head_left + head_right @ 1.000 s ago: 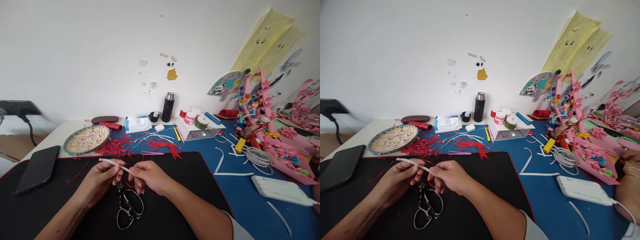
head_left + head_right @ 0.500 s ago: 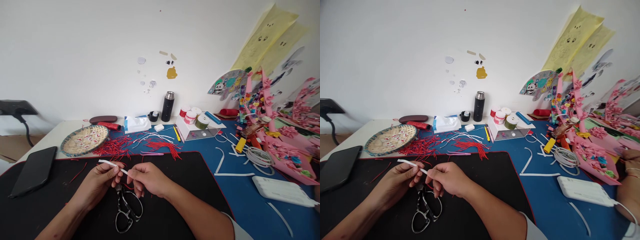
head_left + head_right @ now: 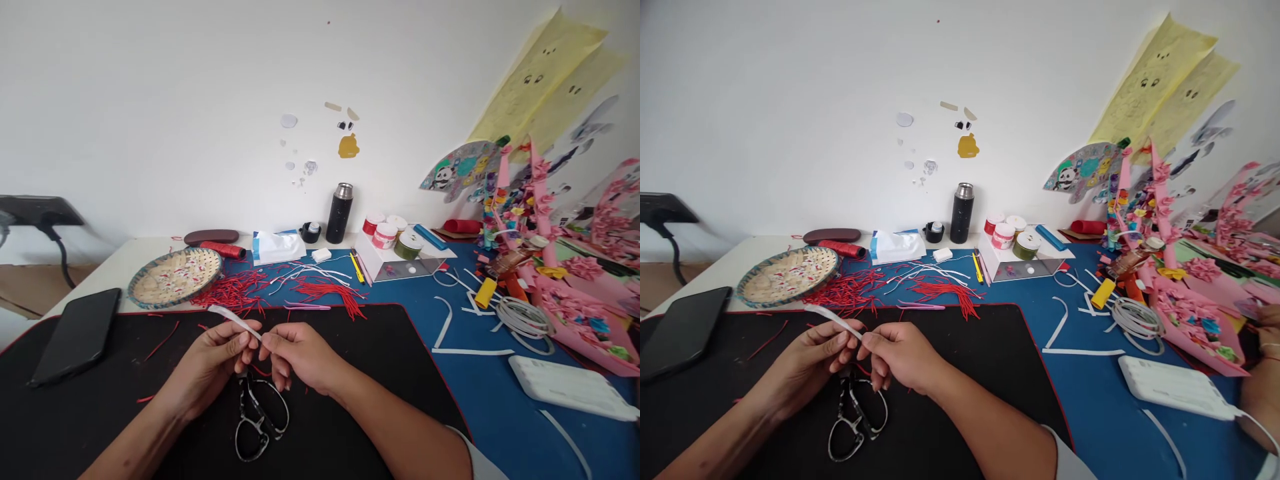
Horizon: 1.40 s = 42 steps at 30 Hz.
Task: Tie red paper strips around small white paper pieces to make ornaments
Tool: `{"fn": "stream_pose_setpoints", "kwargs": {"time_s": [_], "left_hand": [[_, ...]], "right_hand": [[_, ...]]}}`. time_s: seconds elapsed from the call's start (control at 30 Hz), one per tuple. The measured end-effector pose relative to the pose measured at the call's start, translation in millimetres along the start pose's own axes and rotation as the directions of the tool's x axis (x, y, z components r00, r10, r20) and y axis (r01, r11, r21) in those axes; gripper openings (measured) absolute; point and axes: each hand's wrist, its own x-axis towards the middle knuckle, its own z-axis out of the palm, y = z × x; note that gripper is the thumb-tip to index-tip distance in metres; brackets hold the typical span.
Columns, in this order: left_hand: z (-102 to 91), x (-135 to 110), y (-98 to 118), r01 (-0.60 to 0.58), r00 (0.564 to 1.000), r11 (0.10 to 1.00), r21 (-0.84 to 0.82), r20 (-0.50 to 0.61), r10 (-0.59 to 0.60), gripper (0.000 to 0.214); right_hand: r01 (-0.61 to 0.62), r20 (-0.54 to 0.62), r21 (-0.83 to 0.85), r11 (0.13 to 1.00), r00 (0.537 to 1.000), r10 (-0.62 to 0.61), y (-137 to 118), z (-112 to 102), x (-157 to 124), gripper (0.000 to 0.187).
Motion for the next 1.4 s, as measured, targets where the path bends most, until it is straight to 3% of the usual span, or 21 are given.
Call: {"fn": "stream_pose_setpoints", "kwargs": {"time_s": [0.3, 0.53, 1.07, 1.27, 1.4], "left_hand": [[6.0, -0.1, -2.8, -0.012, 1.000, 1.000, 0.026, 0.018, 0.011, 0.037], [2.2, 1.4, -0.1, -0.047, 0.999, 0.999, 0.012, -0.015, 0.047, 0.035], [2.3, -1.3, 3.1, 0.015, 0.997, 1.000, 0.014, 0.073, -0.016, 0.031], [-1.3, -1.3, 6.5, -0.031, 0.999, 0.999, 0.041, 0.027, 0.030, 0.030], [0.5, -2.8, 7.4, -0.010, 0.998, 0.996, 0.087, 0.060, 0.005, 0.029]], "right_hand": [[-0.019, -0.043, -0.088, 0.996, 0.999, 0.015, -0.9, -0.1, -2.2, 0.047], [-0.013, -0.002, -0.196, 0.980, 1.000, 0.013, -2.6, 0.6, -4.2, 0.045], [0.004, 0.027, -0.195, 0.981, 1.000, 0.002, -4.4, 2.0, -5.7, 0.050], [0.062, -0.078, -0.217, 0.974, 0.994, -0.080, -8.0, 0.2, -4.5, 0.049], [0.108, -0.141, -0.216, 0.970, 0.980, -0.140, -7.4, -1.6, -3.0, 0.048]]}}
